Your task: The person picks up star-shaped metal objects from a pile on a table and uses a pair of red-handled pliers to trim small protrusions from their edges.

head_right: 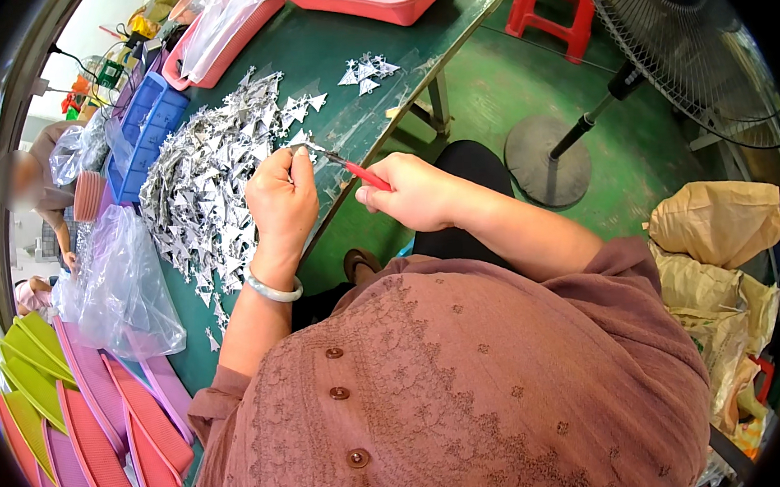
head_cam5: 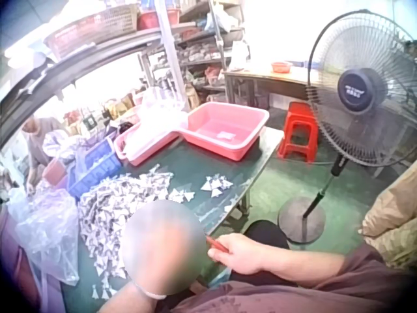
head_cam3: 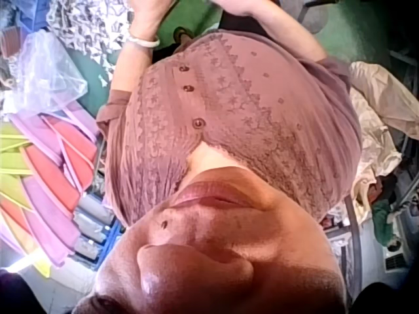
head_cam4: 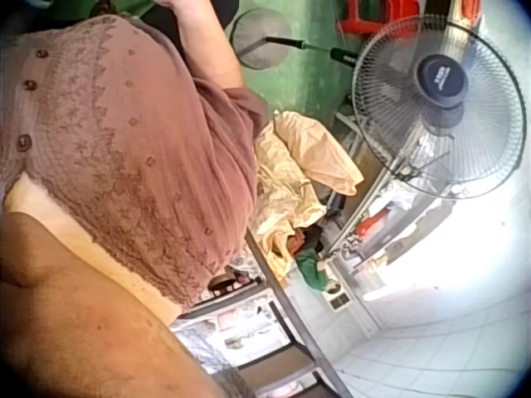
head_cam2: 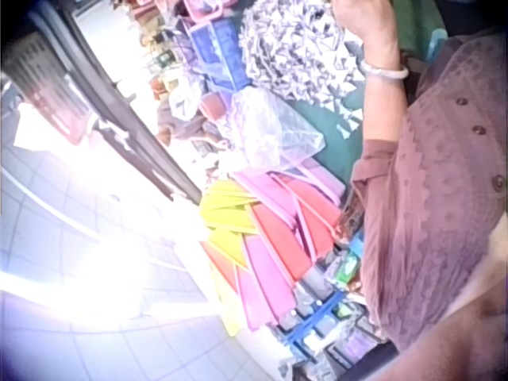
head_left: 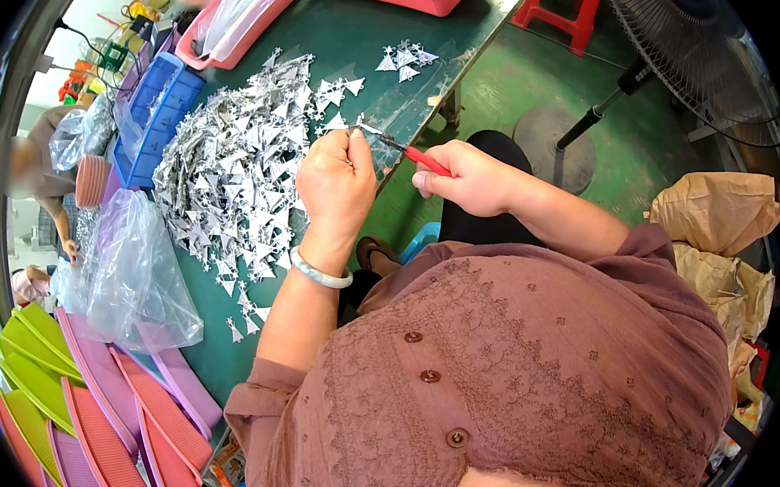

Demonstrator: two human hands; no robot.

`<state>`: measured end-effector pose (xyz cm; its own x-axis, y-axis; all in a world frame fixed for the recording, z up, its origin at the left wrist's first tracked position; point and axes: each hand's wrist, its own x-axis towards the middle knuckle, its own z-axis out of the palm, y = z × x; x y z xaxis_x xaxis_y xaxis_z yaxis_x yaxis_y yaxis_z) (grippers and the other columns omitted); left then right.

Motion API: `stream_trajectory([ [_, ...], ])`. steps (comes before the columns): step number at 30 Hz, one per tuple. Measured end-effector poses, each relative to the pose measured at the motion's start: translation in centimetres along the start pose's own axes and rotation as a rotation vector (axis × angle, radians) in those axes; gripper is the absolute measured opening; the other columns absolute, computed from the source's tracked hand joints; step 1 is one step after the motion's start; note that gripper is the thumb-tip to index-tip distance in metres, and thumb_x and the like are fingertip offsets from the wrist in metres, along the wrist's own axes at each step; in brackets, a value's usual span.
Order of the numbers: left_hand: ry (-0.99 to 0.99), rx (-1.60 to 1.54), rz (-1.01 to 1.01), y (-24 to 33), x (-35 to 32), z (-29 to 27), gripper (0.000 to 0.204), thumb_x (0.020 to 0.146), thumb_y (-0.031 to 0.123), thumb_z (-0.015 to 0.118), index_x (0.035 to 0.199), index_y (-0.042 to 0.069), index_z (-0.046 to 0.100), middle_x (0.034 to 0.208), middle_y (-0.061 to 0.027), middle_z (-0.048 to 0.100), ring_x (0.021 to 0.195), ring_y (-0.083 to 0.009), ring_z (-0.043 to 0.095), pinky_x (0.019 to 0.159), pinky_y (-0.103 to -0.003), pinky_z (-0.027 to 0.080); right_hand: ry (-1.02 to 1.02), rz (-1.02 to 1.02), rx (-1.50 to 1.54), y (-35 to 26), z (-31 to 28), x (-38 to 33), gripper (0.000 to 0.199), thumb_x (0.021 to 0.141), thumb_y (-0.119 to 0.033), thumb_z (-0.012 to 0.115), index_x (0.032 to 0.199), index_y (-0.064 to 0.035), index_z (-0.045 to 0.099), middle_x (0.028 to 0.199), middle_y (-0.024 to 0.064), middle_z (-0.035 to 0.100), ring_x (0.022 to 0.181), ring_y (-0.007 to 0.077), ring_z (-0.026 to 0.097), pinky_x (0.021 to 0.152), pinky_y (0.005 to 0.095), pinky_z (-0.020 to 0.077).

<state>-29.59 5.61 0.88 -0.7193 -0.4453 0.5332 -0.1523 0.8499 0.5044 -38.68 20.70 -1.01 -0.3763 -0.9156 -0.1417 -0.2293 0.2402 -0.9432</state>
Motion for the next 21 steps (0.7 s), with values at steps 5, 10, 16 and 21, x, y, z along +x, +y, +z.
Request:
stream_trajectory([
  [5,0.016,-0.013,0.002,-0.2,-0.1,0.1,0.026,0.078,0.013,0.055,0.056,0.003,0.045,0.052,-0.0134,0.046,0.048,-0.0307,0.047,0.045,-0.039,0.036,-0.106,0.076,0.414,0.0,0.0,0.0,0.02,0.085,-0.018,0.051,0.071,-0.0032,0.053,0.067,0.0003,0.052,0.051,0.0051,0.04,0.045,0.0205,0.0339],
  [10,0.035,0.0,0.002,-0.1,0.0,0.0,0.026,0.078,0.012,0.055,0.056,0.003,0.044,0.052,-0.0133,0.045,0.048,-0.0307,0.046,0.045,-0.039,0.035,-0.211,0.101,0.761,0.5,0.5,0.0,0.02,0.085,-0.017,0.052,0.07,-0.0038,0.053,0.063,0.0,0.048,0.049,0.005,0.037,0.043,0.0199,0.0313],
  [16,0.099,0.015,0.091,0.0,-0.1,0.1,0.028,0.079,0.008,0.054,0.056,0.001,0.038,0.05,-0.0122,0.039,0.042,-0.0251,0.037,0.042,-0.034,0.03,-0.29,0.086,1.001,1.0,1.3,0.0,0.022,0.085,-0.02,0.053,0.069,-0.0045,0.052,0.062,-0.0005,0.042,0.05,0.0073,0.033,0.044,0.0211,0.0288],
  [21,0.108,0.014,0.124,0.1,-0.1,0.0,0.028,0.078,0.006,0.053,0.056,0.002,0.037,0.05,-0.0118,0.037,0.042,-0.0256,0.036,0.042,-0.035,0.03,-0.317,0.067,1.078,1.0,1.7,-0.1,0.023,0.086,-0.021,0.051,0.069,-0.0042,0.051,0.063,0.0,0.04,0.052,0.0075,0.032,0.045,0.0213,0.0281],
])
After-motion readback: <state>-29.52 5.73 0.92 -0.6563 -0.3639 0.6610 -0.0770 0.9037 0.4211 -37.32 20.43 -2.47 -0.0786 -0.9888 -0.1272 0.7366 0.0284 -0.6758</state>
